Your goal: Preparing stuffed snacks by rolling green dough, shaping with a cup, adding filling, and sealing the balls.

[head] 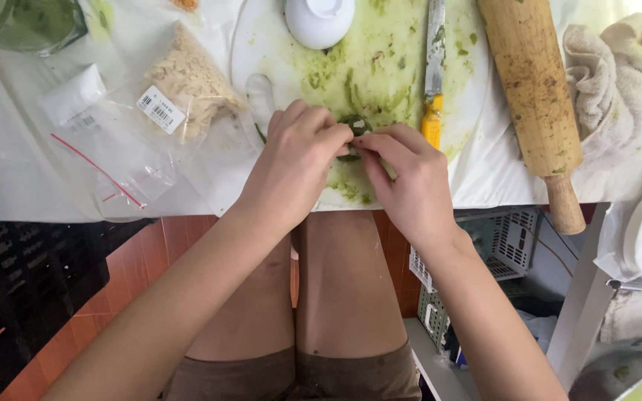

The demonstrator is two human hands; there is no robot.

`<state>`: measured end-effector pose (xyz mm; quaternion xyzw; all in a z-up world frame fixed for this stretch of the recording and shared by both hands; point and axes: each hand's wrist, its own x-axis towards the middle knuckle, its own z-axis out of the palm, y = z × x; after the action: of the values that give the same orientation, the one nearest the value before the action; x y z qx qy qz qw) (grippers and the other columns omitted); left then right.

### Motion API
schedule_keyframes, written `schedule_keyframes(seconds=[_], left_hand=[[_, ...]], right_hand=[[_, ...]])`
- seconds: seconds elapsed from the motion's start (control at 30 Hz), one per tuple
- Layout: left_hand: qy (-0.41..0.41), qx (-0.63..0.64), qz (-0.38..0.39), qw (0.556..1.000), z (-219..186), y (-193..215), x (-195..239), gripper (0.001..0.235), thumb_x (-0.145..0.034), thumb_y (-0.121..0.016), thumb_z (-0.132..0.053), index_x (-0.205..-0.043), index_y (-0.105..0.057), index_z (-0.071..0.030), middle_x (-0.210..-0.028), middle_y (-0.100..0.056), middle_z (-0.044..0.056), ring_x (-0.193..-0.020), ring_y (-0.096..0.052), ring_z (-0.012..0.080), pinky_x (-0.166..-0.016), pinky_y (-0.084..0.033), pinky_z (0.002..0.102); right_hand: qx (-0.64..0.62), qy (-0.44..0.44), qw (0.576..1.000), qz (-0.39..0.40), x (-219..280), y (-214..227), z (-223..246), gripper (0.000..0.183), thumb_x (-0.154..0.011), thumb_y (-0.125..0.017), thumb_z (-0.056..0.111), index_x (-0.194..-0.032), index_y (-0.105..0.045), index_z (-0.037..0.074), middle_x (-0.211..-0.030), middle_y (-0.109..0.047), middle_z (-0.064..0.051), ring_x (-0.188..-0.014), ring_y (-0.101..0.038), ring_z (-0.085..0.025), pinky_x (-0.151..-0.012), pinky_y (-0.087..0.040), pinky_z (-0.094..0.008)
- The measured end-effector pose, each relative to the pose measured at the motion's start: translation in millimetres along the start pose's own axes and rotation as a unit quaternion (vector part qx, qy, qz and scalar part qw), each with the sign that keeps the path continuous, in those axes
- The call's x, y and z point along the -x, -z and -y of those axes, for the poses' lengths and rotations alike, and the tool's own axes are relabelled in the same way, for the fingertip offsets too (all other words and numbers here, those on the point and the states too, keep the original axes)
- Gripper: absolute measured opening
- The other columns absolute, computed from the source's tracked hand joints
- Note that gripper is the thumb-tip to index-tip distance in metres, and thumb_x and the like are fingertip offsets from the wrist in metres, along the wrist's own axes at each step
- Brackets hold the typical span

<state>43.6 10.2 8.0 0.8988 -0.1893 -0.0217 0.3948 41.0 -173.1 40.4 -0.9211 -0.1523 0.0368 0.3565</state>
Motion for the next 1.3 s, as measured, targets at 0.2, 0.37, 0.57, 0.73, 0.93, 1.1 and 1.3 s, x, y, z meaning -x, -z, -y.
schedule_keyframes(seconds=[0.2, 0.37, 0.57, 0.73, 0.93, 1.1, 1.3], left_hand=[[0.000, -0.007, -0.004, 1.000, 3, -2, -7, 0.008, -0.088, -0.076, -0.007, -0.091, -0.070, -0.002, -0.093, -0.063, 0.008, -0.099, -0.059, 0.0274, -0.088, -0.046, 0.043], [0.011, -0.004, 0.001, 1.000, 6, -5, -5, 0.005, -0.086, -0.074, -0.004, -0.091, -0.074, -0.003, -0.093, -0.065, 0.006, -0.100, -0.058, 0.0242, -0.092, -0.046, 0.042], [-0.009, -0.037, 0.003, 0.999, 0, -1, 1, 0.027, -0.078, -0.069, 0.008, -0.102, -0.078, -0.003, -0.098, -0.067, 0.005, -0.104, -0.058, 0.0239, -0.093, -0.044, 0.040], [0.006, -0.022, 0.018, 1.000, -2, -1, 1, 0.016, -0.082, -0.072, 0.003, -0.097, -0.077, -0.003, -0.096, -0.067, 0.006, -0.102, -0.058, 0.0251, -0.093, -0.043, 0.041], [-0.021, -0.038, -0.001, 0.999, -1, -3, 8, 0.026, -0.079, -0.071, 0.004, -0.103, -0.078, -0.002, -0.100, -0.069, 0.005, -0.104, -0.058, 0.0234, -0.093, -0.043, 0.040], [-0.034, -0.007, -0.032, 0.999, -1, -10, 13, 0.019, -0.084, -0.076, -0.001, -0.102, -0.077, -0.001, -0.099, -0.068, 0.006, -0.102, -0.057, 0.0242, -0.092, -0.043, 0.041], [-0.028, 0.002, -0.063, 0.998, -4, -14, 12, 0.023, -0.084, -0.078, 0.001, -0.107, -0.075, 0.002, -0.097, -0.069, 0.007, -0.099, -0.057, 0.0246, -0.092, -0.047, 0.041]], right_hand=[[0.026, 0.002, 0.999, -0.030, -2, -6, -8, 0.009, -0.095, -0.073, -0.006, -0.101, -0.069, -0.001, -0.097, -0.066, -0.015, -0.085, -0.068, -0.033, -0.075, -0.056, -0.039], [0.002, -0.030, 0.999, -0.026, -12, -5, -6, 0.009, -0.092, -0.074, -0.005, -0.099, -0.070, -0.002, -0.095, -0.067, -0.015, -0.079, -0.069, -0.032, -0.068, -0.055, -0.038], [0.025, 0.019, 0.999, -0.039, -14, -5, -6, 0.016, -0.091, -0.074, -0.008, -0.104, -0.075, 0.001, -0.096, -0.070, -0.013, -0.085, -0.070, -0.031, -0.074, -0.057, -0.038], [0.022, 0.001, 0.999, -0.033, -15, -4, -6, 0.012, -0.086, -0.078, -0.004, -0.096, -0.074, 0.001, -0.091, -0.070, -0.013, -0.080, -0.069, -0.032, -0.071, -0.056, -0.038], [0.024, 0.012, 0.999, -0.033, -10, -2, -5, 0.020, -0.089, -0.071, -0.010, -0.104, -0.076, 0.002, -0.100, -0.073, -0.012, -0.087, -0.072, -0.029, -0.077, -0.059, -0.035], [0.040, 0.014, 0.998, -0.047, 1, -4, -7, 0.016, -0.089, -0.078, -0.005, -0.102, -0.075, 0.003, -0.098, -0.073, -0.011, -0.088, -0.072, -0.030, -0.076, -0.058, -0.036], [0.038, 0.004, 0.998, -0.057, 6, -9, -9, 0.022, -0.087, -0.079, -0.005, -0.107, -0.072, 0.002, -0.102, -0.074, -0.012, -0.093, -0.072, -0.030, -0.080, -0.059, -0.037]])
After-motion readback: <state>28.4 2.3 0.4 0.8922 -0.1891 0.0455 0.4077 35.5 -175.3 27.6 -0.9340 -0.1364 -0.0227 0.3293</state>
